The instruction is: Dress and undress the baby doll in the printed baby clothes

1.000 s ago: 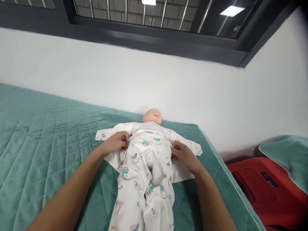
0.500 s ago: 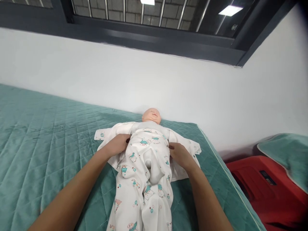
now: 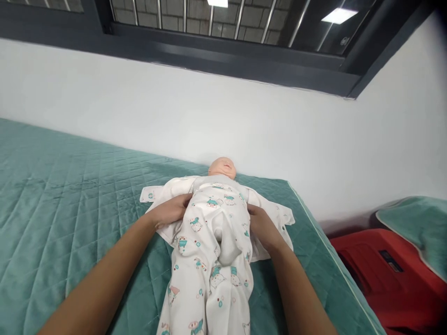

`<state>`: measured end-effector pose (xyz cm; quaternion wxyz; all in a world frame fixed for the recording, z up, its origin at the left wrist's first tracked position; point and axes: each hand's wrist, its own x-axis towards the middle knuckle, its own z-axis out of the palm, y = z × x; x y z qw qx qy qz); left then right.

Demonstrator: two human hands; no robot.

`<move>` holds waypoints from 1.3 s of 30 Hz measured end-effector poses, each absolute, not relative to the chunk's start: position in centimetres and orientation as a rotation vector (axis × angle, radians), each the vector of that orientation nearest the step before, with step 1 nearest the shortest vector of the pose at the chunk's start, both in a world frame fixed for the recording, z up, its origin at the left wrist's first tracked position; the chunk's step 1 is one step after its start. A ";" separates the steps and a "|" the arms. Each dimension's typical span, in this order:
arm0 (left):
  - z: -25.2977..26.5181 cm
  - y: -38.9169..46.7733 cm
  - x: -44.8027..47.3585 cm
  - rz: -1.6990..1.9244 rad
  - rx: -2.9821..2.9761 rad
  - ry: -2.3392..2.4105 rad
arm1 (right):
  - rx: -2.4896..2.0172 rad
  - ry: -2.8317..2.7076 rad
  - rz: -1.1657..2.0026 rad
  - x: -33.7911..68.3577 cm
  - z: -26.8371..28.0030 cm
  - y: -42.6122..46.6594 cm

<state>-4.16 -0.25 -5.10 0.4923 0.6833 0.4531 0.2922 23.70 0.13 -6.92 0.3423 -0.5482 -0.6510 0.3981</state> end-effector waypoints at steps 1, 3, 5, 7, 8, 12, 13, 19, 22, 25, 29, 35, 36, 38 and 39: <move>-5.1 -0.4 -4.0 0.740 1.618 1.113 | -1.408 -1.639 1.086 23.7 -7.0 0.0; -5.2 -0.7 -3.7 0.797 1.482 1.127 | -1.368 -1.546 1.180 23.7 -7.2 -0.1; -5.3 -1.0 -3.3 0.829 1.299 1.079 | -1.310 -1.472 1.255 23.7 -7.5 -0.1; -5.3 -1.2 -2.9 0.836 1.139 0.989 | -1.236 -1.404 1.319 23.8 -7.9 0.0; -5.3 -1.3 -2.8 0.840 1.086 0.953 | -1.201 -1.375 1.347 23.8 -8.1 0.1; -5.2 -1.4 -2.4 0.882 1.031 0.943 | -1.139 -1.339 1.399 23.8 -8.5 0.3; -5.2 -1.4 -2.4 0.888 1.029 0.953 | -1.131 -1.348 1.399 23.8 -8.5 0.4; -4.9 -1.6 -2.2 0.877 1.000 1.015 | -1.131 -1.404 1.416 23.9 -8.1 0.2; -4.8 -1.8 -2.1 0.859 0.968 0.995 | -1.254 -1.434 1.371 24.1 -8.1 0.3; -4.6 -1.9 -2.0 0.826 0.989 0.963 | -1.414 -1.504 1.262 24.3 -8.1 0.6; -4.2 -2.0 -1.9 0.815 1.020 1.026 | -1.554 -1.624 1.095 24.5 -7.8 0.8; -3.9 -2.1 -1.7 0.861 0.996 1.047 | -1.382 -1.590 1.223 24.0 -7.4 0.0; -3.9 -2.1 -1.6 0.867 1.013 1.053 | -1.350 -1.568 1.247 23.8 -7.4 -0.1; -3.9 -2.0 -1.6 0.874 1.042 1.074 | -1.306 -1.521 1.272 23.5 -7.4 -0.2; -3.9 -2.0 -1.6 0.877 1.048 1.083 | -1.292 -1.500 1.275 23.4 -7.4 -0.3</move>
